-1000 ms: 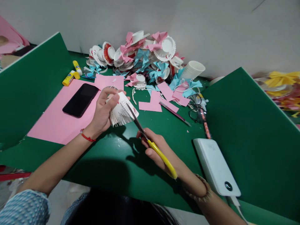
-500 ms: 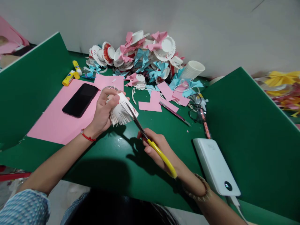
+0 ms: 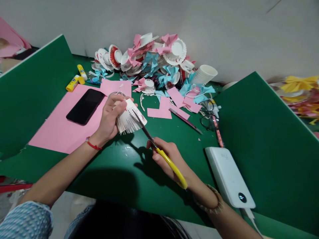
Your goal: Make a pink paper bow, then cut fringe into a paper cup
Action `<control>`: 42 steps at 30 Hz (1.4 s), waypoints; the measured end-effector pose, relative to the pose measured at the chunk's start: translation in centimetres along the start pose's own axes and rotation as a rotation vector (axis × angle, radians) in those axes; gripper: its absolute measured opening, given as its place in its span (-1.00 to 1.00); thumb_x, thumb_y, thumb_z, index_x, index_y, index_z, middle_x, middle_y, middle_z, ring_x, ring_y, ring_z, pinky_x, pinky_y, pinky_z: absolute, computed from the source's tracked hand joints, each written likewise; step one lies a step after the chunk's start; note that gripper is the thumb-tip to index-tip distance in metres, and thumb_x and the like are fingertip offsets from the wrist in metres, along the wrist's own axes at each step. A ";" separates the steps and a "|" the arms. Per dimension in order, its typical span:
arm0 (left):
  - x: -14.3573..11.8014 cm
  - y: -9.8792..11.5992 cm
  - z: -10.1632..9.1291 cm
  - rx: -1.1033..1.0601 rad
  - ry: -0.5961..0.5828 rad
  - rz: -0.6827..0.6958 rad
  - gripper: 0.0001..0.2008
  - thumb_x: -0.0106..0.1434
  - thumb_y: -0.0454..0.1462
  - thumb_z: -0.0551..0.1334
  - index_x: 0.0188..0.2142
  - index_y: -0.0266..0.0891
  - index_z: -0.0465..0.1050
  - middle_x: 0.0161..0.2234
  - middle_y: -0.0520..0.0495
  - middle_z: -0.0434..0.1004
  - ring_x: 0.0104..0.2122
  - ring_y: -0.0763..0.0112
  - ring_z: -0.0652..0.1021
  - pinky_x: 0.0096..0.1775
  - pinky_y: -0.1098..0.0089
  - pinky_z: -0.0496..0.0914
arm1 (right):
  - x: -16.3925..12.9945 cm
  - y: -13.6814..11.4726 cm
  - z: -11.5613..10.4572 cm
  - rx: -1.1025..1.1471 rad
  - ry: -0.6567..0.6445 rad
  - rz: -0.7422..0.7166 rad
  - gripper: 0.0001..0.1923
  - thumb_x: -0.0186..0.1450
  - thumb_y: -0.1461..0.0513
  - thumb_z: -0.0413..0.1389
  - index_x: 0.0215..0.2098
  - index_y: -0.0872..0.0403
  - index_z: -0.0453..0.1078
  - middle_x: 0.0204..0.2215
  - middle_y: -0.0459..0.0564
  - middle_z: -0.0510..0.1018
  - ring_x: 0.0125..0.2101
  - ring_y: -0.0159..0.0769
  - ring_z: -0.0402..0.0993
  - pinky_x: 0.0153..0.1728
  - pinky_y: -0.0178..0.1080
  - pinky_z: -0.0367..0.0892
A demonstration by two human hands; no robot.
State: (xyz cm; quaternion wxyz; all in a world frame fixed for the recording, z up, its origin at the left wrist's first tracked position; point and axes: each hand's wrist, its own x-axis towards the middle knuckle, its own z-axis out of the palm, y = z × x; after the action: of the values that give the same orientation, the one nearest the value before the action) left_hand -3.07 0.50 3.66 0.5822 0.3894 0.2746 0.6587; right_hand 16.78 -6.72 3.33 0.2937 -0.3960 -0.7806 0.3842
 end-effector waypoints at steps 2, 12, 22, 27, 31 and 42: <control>0.0 0.0 0.0 -0.004 -0.002 -0.004 -0.66 -0.04 -0.13 0.45 -0.39 -0.17 0.34 -0.33 0.09 0.56 -0.32 0.35 0.64 -0.30 0.40 0.54 | 0.0 -0.1 0.0 -0.008 0.006 0.006 -0.39 0.31 -0.23 -0.18 -0.37 0.12 0.29 -0.66 -0.20 0.20 -0.65 -0.46 0.03 -0.60 -0.36 0.02; -0.1 -0.3 -0.1 0.009 0.004 -0.006 -0.65 -0.04 -0.12 0.45 -0.40 -0.18 0.33 -0.32 0.07 0.56 -0.33 0.32 0.64 -0.28 0.34 0.55 | 0.1 -0.6 0.1 0.000 -0.002 0.075 -0.41 0.32 -0.22 -0.17 -0.44 0.10 0.27 -0.69 -0.20 0.18 -0.65 -0.47 -0.02 -0.62 -0.36 -0.02; -0.1 -0.2 0.1 0.012 -0.008 0.000 -0.65 -0.03 -0.12 0.45 -0.41 -0.18 0.33 -0.33 0.09 0.56 -0.33 0.36 0.64 -0.27 0.36 0.54 | 0.2 -0.4 0.2 -0.003 0.022 0.076 -0.50 0.35 -0.12 -0.10 -0.50 0.09 0.25 -0.70 -0.22 0.14 -0.65 -0.48 -0.05 -0.63 -0.37 -0.03; -0.1 -0.2 0.0 0.015 0.006 -0.004 -0.64 -0.06 -0.11 0.46 -0.40 -0.17 0.33 -0.34 0.10 0.56 -0.33 0.38 0.63 -0.26 0.37 0.54 | 0.3 -0.4 0.2 -0.002 0.027 0.073 -0.48 0.33 -0.14 -0.08 -0.51 0.10 0.26 -0.70 -0.20 0.17 -0.66 -0.48 -0.01 -0.63 -0.37 0.00; -0.2 -0.5 0.0 0.026 -0.001 -0.002 -0.65 -0.04 -0.11 0.45 -0.40 -0.18 0.33 -0.34 0.09 0.56 -0.34 0.39 0.63 -0.28 0.39 0.53 | 0.2 -0.2 0.2 0.014 0.031 0.037 -0.47 0.34 -0.14 -0.10 -0.45 0.12 0.32 -0.69 -0.17 0.25 -0.67 -0.48 0.07 -0.62 -0.38 0.03; -0.6 -0.7 0.5 0.044 -0.031 0.000 -0.66 -0.02 -0.10 0.44 -0.41 -0.19 0.34 -0.32 0.07 0.56 -0.32 0.39 0.62 -0.32 0.42 0.50 | 0.3 -0.4 0.2 -0.008 0.033 0.065 -0.51 0.36 -0.08 -0.10 -0.48 0.11 0.29 -0.69 -0.18 0.22 -0.65 -0.48 0.02 -0.62 -0.37 0.02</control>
State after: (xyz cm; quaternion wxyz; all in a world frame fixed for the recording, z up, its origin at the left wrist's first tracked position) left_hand -2.30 -0.02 3.24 0.5776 0.4123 0.2802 0.6464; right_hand 16.30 -6.71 3.61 0.2923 -0.4286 -0.7640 0.3836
